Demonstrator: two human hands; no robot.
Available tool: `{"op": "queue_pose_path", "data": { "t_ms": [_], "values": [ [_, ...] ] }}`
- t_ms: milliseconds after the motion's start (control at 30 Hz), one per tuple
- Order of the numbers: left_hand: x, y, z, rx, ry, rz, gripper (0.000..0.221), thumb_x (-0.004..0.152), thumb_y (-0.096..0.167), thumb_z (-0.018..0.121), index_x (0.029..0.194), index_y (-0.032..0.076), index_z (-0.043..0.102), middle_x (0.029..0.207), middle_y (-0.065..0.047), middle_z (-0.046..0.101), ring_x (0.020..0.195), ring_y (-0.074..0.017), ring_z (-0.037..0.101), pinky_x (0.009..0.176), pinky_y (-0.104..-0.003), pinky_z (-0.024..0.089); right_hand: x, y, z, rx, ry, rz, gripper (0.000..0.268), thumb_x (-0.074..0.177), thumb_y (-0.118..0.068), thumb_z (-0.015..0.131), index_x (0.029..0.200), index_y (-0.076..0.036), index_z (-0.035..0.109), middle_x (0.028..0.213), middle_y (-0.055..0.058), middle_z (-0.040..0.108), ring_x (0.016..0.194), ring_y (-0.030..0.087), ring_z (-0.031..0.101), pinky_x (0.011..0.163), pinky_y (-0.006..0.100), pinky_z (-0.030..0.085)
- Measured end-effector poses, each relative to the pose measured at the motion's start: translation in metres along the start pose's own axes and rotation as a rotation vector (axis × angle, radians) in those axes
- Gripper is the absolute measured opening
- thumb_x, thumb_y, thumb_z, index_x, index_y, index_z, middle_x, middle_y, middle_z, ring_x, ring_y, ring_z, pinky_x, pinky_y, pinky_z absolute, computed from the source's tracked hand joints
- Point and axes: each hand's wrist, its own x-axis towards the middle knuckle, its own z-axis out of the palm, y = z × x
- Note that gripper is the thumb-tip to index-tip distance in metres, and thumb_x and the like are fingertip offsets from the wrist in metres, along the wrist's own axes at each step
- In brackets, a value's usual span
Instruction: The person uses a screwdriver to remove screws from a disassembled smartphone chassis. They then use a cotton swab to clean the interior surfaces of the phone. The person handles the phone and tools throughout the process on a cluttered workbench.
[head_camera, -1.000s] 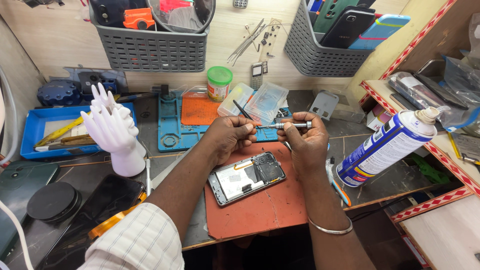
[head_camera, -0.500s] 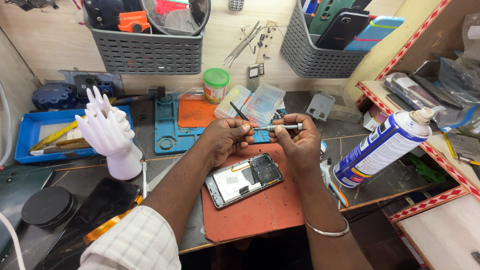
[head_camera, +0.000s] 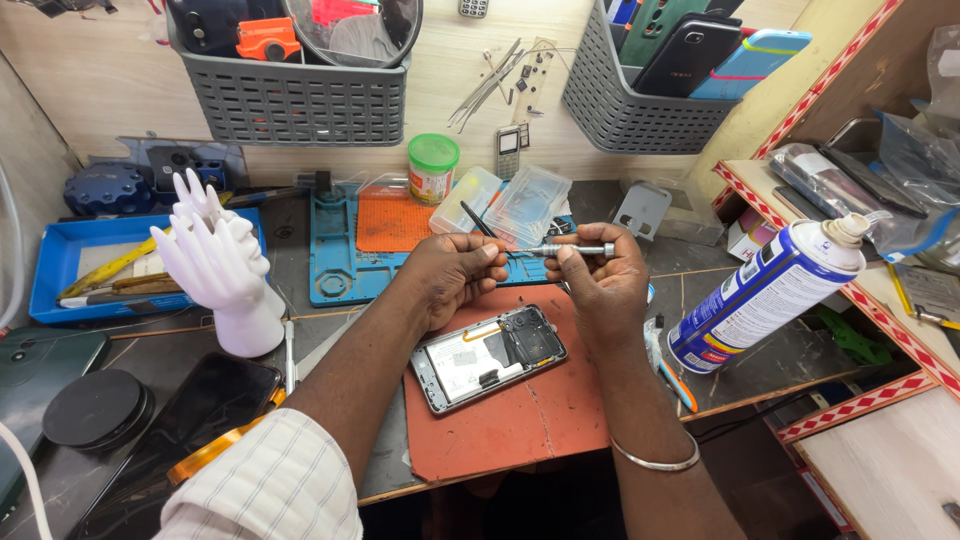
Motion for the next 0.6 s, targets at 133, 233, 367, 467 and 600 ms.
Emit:
{"op": "queue_pose_path", "data": {
  "t_ms": [133,233,367,467,600],
  "values": [
    [0.007,-0.005,-0.005,-0.057,0.045,0.020,0.016,0.098,0.012,0.063,0.104,-0.001,0.070,0.085,-0.008,0.072,0.067,-0.0105,0.065,0.062,-0.022,0.058,-0.006,-0.014,0.004,0.016,-0.033,-0.070,0.032,0.100,0.001,0.062,0.128,0.001,0.048,0.112,0.016,0.068,0.094,0.017,0.070,0.082,0.030,0.061],
    [0.017,-0.014,-0.007,-0.105,0.040,0.073,0.012,0.097,0.005,0.063,0.104,-0.001,0.070,0.087,-0.009,0.072,0.068,-0.0122,0.066,0.062,-0.023,0.058,-0.023,-0.037,0.018,-0.102,-0.159,-0.132,0.041,0.099,0.003,0.060,0.135,-0.002,0.042,0.112,0.015,0.068,0.097,0.016,0.069,0.084,0.029,0.058],
    [0.026,-0.019,-0.011,-0.074,-0.021,0.110,0.014,0.093,0.001,0.066,0.106,-0.003,0.069,0.087,-0.010,0.072,0.068,-0.0133,0.067,0.061,-0.025,0.058,-0.066,-0.063,0.038,-0.243,-0.376,-0.118,0.048,0.094,0.004,0.060,0.137,-0.003,0.039,0.110,0.013,0.069,0.097,0.015,0.070,0.082,0.028,0.059],
    [0.025,-0.017,-0.012,-0.071,0.017,0.115,0.018,0.089,0.000,0.068,0.107,-0.001,0.066,0.087,-0.010,0.073,0.068,-0.0141,0.070,0.059,-0.026,0.059,-0.075,-0.065,0.054,-0.277,-0.486,-0.147,0.048,0.093,0.006,0.062,0.136,-0.003,0.043,0.108,0.012,0.068,0.099,0.015,0.070,0.082,0.028,0.060],
    [0.024,-0.015,-0.010,-0.073,0.026,0.129,0.020,0.087,0.000,0.068,0.106,-0.002,0.066,0.085,-0.010,0.073,0.066,-0.0138,0.070,0.055,-0.026,0.059,-0.076,-0.064,0.060,-0.323,-0.546,-0.171,0.048,0.092,0.008,0.062,0.136,-0.003,0.045,0.108,0.012,0.066,0.102,0.015,0.070,0.083,0.028,0.060]
  ]
}}
